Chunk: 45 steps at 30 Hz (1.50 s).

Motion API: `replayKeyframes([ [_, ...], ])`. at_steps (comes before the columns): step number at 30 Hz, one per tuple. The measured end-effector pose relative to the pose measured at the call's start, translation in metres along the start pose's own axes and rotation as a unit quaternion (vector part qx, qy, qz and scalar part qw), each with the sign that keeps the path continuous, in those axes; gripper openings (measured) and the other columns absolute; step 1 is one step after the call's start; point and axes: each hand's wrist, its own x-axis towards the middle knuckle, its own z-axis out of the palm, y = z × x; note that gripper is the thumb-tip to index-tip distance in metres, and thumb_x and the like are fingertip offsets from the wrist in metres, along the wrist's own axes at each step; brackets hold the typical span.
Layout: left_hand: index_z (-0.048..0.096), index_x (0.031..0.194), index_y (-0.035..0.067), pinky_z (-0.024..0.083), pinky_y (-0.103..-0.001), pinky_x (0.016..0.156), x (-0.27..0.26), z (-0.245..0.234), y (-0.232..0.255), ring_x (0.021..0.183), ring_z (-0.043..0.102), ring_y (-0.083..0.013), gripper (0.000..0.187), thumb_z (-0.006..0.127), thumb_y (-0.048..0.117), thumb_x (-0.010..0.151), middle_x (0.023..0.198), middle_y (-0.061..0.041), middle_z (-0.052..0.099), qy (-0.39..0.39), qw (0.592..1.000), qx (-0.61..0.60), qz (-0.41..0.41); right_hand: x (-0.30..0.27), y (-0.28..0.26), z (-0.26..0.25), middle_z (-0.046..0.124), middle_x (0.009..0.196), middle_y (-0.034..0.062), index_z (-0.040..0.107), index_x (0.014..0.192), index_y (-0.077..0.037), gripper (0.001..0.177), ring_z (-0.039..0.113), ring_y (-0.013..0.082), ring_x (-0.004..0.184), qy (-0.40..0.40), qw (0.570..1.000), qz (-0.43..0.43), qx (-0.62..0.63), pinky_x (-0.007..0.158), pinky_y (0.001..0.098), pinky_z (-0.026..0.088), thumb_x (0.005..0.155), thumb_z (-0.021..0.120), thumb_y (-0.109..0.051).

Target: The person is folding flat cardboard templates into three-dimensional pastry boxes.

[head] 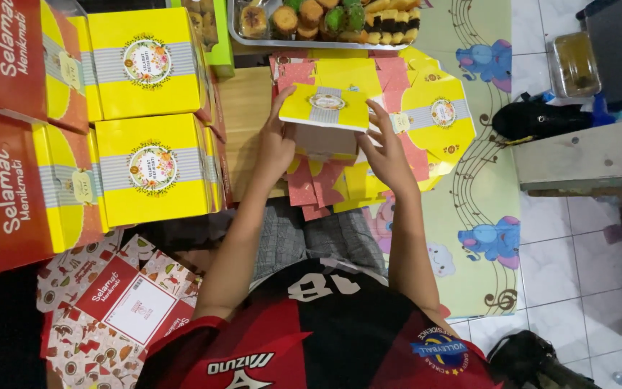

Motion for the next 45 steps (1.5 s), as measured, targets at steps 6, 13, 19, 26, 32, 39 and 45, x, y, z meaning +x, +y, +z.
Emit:
replayKeyframes([
  [6, 0.05, 0.147, 0.028, 0.045, -0.044, 0.113, 0.025, -0.012, -0.042, 0.134, 0.055, -0.0385, 0.053, 0.046, 0.0, 0.101, 0.139, -0.029, 0.059, -0.038, 0.996, -0.07, -0.035, -0.013, -0.002, 0.01, 0.029, 0.153, 0.0422, 0.027, 0.161, -0.015, 0.07, 0.033, 0.073, 0.133, 0.0, 0.998, -0.042, 0.04, 0.102, 0.0789, 0.04, 0.101, 0.062, -0.005],
  [13, 0.054, 0.145, 0.015, 0.051, -0.039, 0.108, 0.055, -0.025, -0.041, 0.127, 0.062, -0.0349, 0.04, 0.053, 0.009, 0.106, 0.139, -0.025, 0.058, -0.113, 0.96, -0.254, -0.021, -0.031, -0.015, -0.008, 0.025, 0.156, 0.0218, 0.035, 0.159, -0.023, 0.099, 0.037, 0.0538, 0.137, 0.01, 0.987, -0.145, 0.07, 0.107, 0.0619, 0.047, 0.078, 0.091, -0.018],
  [19, 0.057, 0.141, 0.013, 0.051, -0.045, 0.105, 0.043, -0.028, -0.062, 0.118, 0.068, -0.0345, 0.046, 0.052, 0.044, 0.107, 0.13, -0.019, 0.065, -0.12, 0.944, -0.298, -0.078, -0.035, -0.031, -0.011, 0.04, 0.141, 0.0134, 0.046, 0.152, -0.021, 0.09, 0.049, 0.0367, 0.126, 0.109, 0.967, -0.228, 0.011, 0.097, 0.0436, 0.053, 0.076, 0.093, -0.008],
  [26, 0.053, 0.145, 0.011, 0.05, -0.035, 0.107, 0.008, -0.02, -0.058, 0.116, 0.068, -0.0219, 0.1, 0.028, 0.086, 0.084, 0.129, -0.006, 0.065, -0.071, 0.874, -0.442, -0.189, -0.049, -0.069, -0.001, 0.019, 0.169, 0.0086, 0.058, 0.124, -0.03, 0.069, 0.006, 0.0406, 0.16, 0.172, 0.941, -0.288, -0.051, 0.126, 0.0648, 0.018, 0.072, 0.103, -0.032],
  [32, 0.066, 0.121, 0.009, 0.038, -0.017, 0.109, -0.005, -0.047, 0.014, 0.099, 0.066, -0.0006, 0.052, 0.066, 0.055, 0.096, 0.101, -0.002, 0.07, -0.08, 0.894, -0.393, -0.201, -0.053, -0.085, -0.019, 0.036, 0.154, 0.0196, 0.06, 0.133, -0.028, 0.074, 0.04, 0.0476, 0.142, 0.072, 0.952, -0.283, -0.095, 0.117, 0.0637, 0.037, 0.07, 0.098, -0.016],
  [39, 0.068, 0.091, 0.012, 0.051, -0.02, 0.09, -0.011, -0.045, 0.045, 0.078, 0.07, -0.0056, 0.044, 0.065, 0.055, 0.095, 0.08, -0.003, 0.067, -0.061, 0.898, -0.366, -0.237, -0.05, -0.088, -0.019, 0.038, 0.153, 0.0172, 0.065, 0.131, -0.029, 0.048, 0.041, 0.0388, 0.143, 0.074, 0.958, -0.277, -0.017, 0.119, 0.0619, 0.036, 0.093, 0.063, -0.059],
  [45, 0.048, 0.143, 0.003, 0.043, -0.027, 0.096, 0.001, -0.037, -0.022, 0.118, 0.052, -0.0127, 0.066, 0.047, 0.051, 0.097, 0.142, -0.01, 0.055, -0.099, 0.894, -0.374, -0.228, -0.042, -0.079, -0.022, 0.059, 0.132, 0.0204, 0.059, 0.124, -0.01, 0.035, 0.062, 0.0428, 0.123, 0.095, 0.951, -0.29, 0.05, 0.103, 0.0595, 0.054, 0.093, 0.075, -0.006],
])
